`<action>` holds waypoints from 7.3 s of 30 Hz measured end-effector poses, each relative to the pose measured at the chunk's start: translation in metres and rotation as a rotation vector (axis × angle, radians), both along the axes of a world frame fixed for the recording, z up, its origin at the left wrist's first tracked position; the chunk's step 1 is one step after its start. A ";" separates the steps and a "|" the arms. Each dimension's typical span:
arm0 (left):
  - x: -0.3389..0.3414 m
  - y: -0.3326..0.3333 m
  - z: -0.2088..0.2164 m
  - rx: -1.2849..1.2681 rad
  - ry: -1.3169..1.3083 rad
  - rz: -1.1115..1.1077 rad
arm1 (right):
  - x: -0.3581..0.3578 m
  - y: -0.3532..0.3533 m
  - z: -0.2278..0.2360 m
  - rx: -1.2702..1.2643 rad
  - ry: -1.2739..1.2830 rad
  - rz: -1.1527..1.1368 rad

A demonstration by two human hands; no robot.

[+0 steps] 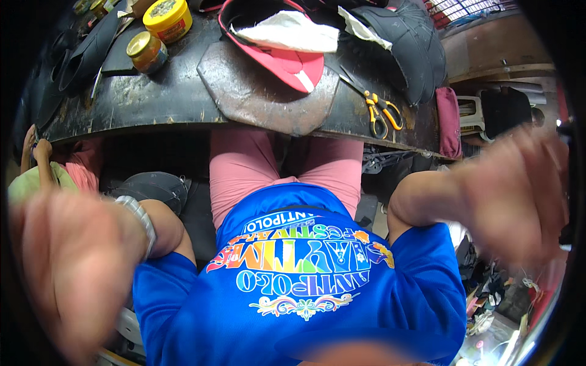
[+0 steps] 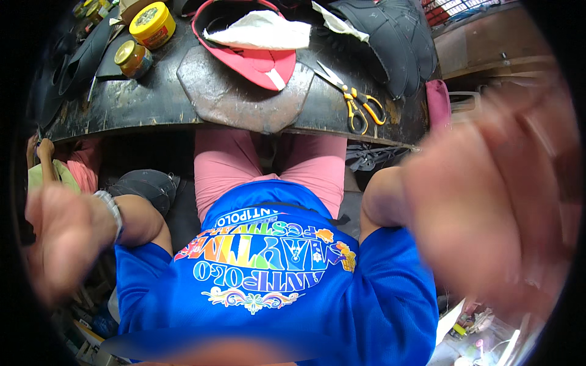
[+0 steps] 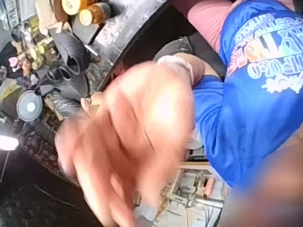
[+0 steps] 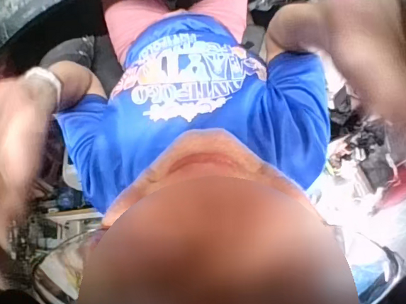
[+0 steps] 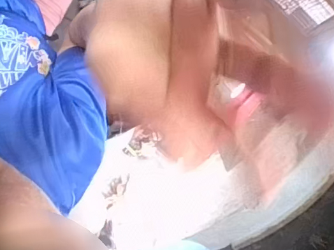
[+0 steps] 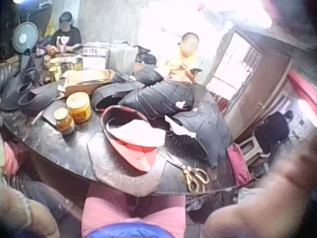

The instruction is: The person sits at a low workbench and repairs a black slip-on shoe with red trim. They cut a white fabric patch with scissors, tuck it into the shoe's interior, and repeatedly apply a yellow paste from a small container using a cloth to the inner lining and edges.

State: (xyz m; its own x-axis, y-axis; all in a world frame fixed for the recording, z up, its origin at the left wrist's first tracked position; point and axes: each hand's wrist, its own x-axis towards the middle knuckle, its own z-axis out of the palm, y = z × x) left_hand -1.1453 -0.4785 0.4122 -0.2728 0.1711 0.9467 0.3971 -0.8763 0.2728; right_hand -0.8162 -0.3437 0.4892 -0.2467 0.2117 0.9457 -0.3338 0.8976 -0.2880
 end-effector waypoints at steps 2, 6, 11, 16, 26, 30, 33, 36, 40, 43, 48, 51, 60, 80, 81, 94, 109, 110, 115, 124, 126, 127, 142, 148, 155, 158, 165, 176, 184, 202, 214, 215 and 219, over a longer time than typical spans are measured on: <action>0.000 0.035 -0.019 -0.228 0.034 0.108 | -0.025 0.047 -0.048 -0.240 -0.091 0.097; -0.006 0.126 -0.077 -0.697 0.422 0.232 | -0.093 0.128 -0.144 -0.572 -0.538 -0.088; -0.008 0.157 -0.142 -0.904 0.519 0.136 | -0.132 0.170 -0.189 0.012 -1.118 -0.549; 0.020 0.140 -0.159 -0.903 0.301 0.015 | -0.103 0.132 -0.186 0.155 -1.043 -0.582; 0.041 0.128 -0.162 -0.941 0.212 0.110 | -0.071 0.055 -0.152 -0.189 -1.525 -0.067; 0.047 0.126 -0.159 -0.993 0.190 0.001 | -0.092 0.081 -0.176 -0.329 -0.875 -0.213; 0.056 0.128 -0.155 -1.020 0.161 -0.069 | -0.110 0.084 -0.212 -0.367 -0.915 -0.432; 0.060 0.131 -0.150 -0.918 0.244 0.141 | -0.110 0.087 -0.234 -0.308 -0.780 -0.463; 0.050 0.127 -0.141 -1.040 0.604 0.449 | -0.100 0.089 -0.241 -0.752 -0.534 -0.343; 0.043 0.131 -0.137 -0.962 0.791 0.538 | -0.098 0.086 -0.242 -0.910 -0.419 -0.250; 0.030 0.151 -0.140 -0.564 1.002 0.459 | -0.096 0.084 -0.246 -0.938 -0.490 -0.185; 0.024 0.159 -0.146 -0.729 0.925 0.335 | -0.090 0.087 -0.246 -0.948 -0.558 -0.105; 0.041 0.150 -0.160 -0.881 0.625 0.385 | -0.084 0.092 -0.249 -1.116 -0.493 0.067; 0.021 0.181 -0.153 -1.351 0.445 0.073 | -0.081 0.073 -0.236 -0.105 -0.966 -0.248; 0.023 0.179 -0.154 -1.350 0.439 0.074 | -0.082 0.073 -0.236 -0.113 -0.956 -0.240; 0.034 0.150 -0.164 -0.982 0.536 0.160 | -0.048 0.101 -0.203 -0.074 -0.544 -0.796; 0.028 0.147 -0.122 -1.176 0.924 0.212 | -0.022 0.111 -0.241 -1.160 -0.769 -0.300; 0.033 0.148 -0.117 -1.136 0.894 0.193 | -0.019 0.108 -0.238 -1.124 -0.745 -0.265; 0.063 0.177 -0.104 -0.989 0.734 0.029 | 0.024 0.089 -0.213 -0.830 -0.765 -0.590; 0.098 0.245 -0.110 -1.188 0.801 0.049 | 0.092 0.045 -0.207 -0.481 -1.166 -0.858; 0.099 0.246 -0.113 -1.142 0.746 0.057 | 0.092 0.038 -0.211 -0.522 -1.154 -0.903; 0.098 0.245 -0.114 -1.121 0.703 0.041 | 0.093 0.036 -0.212 -0.573 -1.194 -0.956; 0.089 0.239 -0.117 -1.118 0.451 -0.119 | 0.107 0.053 -0.186 -1.660 -0.488 0.085; 0.088 0.236 -0.120 -1.088 0.519 -0.085 | 0.078 0.057 -0.178 -1.694 -0.448 0.256; 0.088 0.232 -0.122 -1.038 0.512 -0.091 | 0.068 0.066 -0.177 -1.719 -0.509 0.218; 0.090 0.230 -0.119 -1.020 0.520 -0.101 | 0.065 0.067 -0.178 -1.705 -0.506 0.186; 0.062 0.192 -0.089 -1.042 0.691 -0.448 | 0.052 0.058 -0.175 -1.647 -0.435 0.134; -0.032 0.195 -0.131 -1.343 0.002 -0.206 | -0.013 0.054 -0.162 -1.661 -0.198 0.528; -0.034 0.190 -0.125 -1.289 -0.045 -0.236 | -0.026 0.035 -0.179 -1.915 -0.142 0.833; -0.045 0.129 -0.122 -1.426 0.090 0.226 | -0.018 0.022 -0.184 -1.917 -0.286 0.924; -0.023 0.196 -0.132 -1.054 0.210 0.171 | -0.059 0.041 -0.179 -1.898 -0.198 0.940; -0.024 0.199 -0.133 -1.052 0.220 0.180 | -0.062 0.041 -0.178 -1.900 -0.202 0.939; -0.023 0.198 -0.135 -0.990 0.277 0.224 | -0.067 0.041 -0.177 -1.947 -0.162 0.942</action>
State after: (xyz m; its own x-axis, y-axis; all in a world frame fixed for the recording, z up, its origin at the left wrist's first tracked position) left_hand -1.1686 -0.2808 0.2771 -0.1893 0.8747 0.4461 0.6805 -0.2106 0.7018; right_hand -0.8831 -0.3032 0.3122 -0.8601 0.4221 -0.2864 -0.2675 -0.8514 -0.4512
